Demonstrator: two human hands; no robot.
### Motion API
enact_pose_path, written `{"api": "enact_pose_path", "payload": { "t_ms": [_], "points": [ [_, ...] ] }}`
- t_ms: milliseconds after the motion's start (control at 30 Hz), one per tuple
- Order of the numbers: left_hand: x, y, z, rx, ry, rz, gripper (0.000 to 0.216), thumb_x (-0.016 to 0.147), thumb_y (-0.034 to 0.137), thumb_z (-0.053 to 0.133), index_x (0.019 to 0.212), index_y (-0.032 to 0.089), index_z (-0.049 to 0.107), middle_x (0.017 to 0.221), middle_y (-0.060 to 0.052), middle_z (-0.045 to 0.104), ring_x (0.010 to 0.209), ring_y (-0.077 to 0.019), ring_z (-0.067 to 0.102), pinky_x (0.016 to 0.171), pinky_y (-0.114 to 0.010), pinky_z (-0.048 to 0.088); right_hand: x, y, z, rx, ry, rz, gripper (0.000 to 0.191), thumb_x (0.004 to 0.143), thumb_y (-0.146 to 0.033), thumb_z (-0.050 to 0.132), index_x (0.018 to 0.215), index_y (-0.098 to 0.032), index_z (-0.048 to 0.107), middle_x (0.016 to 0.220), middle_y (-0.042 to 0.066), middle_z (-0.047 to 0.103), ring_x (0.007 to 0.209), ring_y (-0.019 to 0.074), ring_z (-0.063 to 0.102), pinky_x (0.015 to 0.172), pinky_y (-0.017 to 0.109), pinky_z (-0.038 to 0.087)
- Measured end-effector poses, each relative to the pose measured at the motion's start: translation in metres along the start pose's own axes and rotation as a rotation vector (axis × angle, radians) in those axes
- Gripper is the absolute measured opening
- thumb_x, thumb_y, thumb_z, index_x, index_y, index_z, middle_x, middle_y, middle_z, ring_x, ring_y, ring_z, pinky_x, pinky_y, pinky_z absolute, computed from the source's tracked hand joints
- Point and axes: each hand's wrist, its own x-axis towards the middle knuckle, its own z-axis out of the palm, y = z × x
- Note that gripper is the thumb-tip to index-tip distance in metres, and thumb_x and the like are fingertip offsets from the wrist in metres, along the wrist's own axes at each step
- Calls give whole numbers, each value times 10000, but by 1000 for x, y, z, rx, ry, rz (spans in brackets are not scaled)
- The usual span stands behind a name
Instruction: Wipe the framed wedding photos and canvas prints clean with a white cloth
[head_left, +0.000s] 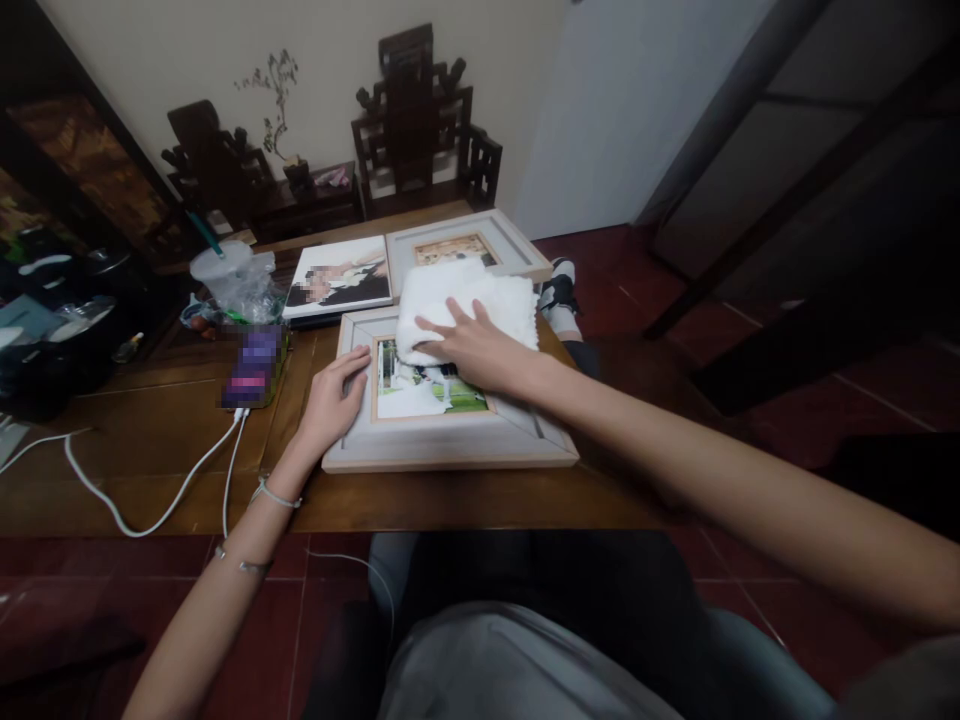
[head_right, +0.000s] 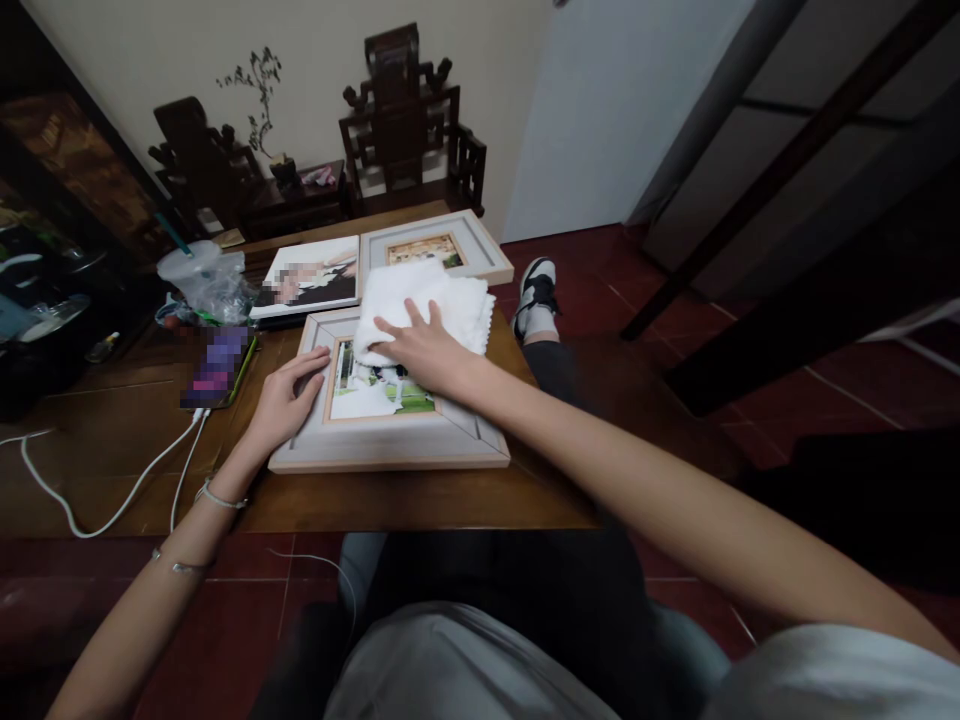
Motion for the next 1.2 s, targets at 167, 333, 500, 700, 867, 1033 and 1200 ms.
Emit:
{"api": "enact_pose_path", "payload": {
  "t_ms": [167, 333, 500, 700, 867, 1033, 1200],
  "points": [
    [-1, 1, 0, 29, -37, 8, 396, 944, 281, 501, 1251, 136, 705, 1440, -144, 626, 1381, -286, 560, 1210, -491, 396, -38, -24, -11, 79, -150, -125, 801, 754, 86, 429, 1495, -203, 524, 1611, 164, 399, 1415, 470, 396, 1029, 695, 407],
    [-3, -1, 1, 78, -72, -15, 464, 974, 362, 488, 1331, 109, 643, 1599, -179, 427, 1533, -325, 323, 1251, -562, 270, -89, -55, -40, 212, -255, -253, 744, 776, 52, 453, 1447, -244, 579, 1339, 134, 672, 1332, 370, 542, 1034, 544, 482],
    [-3, -3, 1, 75, -48, -17, 464, 998, 381, 437, 1323, 131, 655, 1551, -159, 508, 1505, -301, 389, 1254, -531, 285, -89, -81, -37, 277, -153, -303, 719, 749, 23, 478, 1406, -238, 610, 1525, 122, 530, 1365, 394, 497, 1034, 579, 479],
    [-2, -2, 2, 20, 2, -34, 507, 1031, 436, 362, 1301, 142, 676, 1494, -138, 579, 1469, -273, 452, 1247, -495, 315, -30, -49, -4, 266, -42, -169, 814, 757, 47, 426, 1532, -199, 465, 1585, 149, 448, 1494, 428, 289, 1125, 683, 316],
    [-2, 0, 2, -23, 44, -31, 555, 1039, 481, 336, 1389, 139, 598, 1507, -141, 566, 1442, -259, 491, 1237, -441, 336, 26, -23, 4, 194, 50, -71, 836, 766, 74, 391, 1572, -147, 390, 1658, 170, 307, 1517, 494, 142, 1097, 795, 237],
    [-4, 5, 0, -73, 95, -92, 589, 1047, 520, 311, 1471, 160, 502, 1534, -133, 538, 1439, -261, 493, 1230, -440, 341, 34, -50, -5, 215, -51, -132, 762, 820, 66, 366, 1527, -195, 480, 1665, 133, 307, 1502, 523, 158, 1070, 839, 222],
    [-4, 8, -2, -105, 94, -118, 618, 1056, 535, 244, 1476, 162, 502, 1548, -123, 523, 1457, -252, 467, 1239, -437, 320, -9, -71, -27, 266, -185, -315, 711, 781, 67, 427, 1365, -273, 646, 1538, 80, 524, 1442, 426, 378, 1062, 675, 412]
  ]
}}
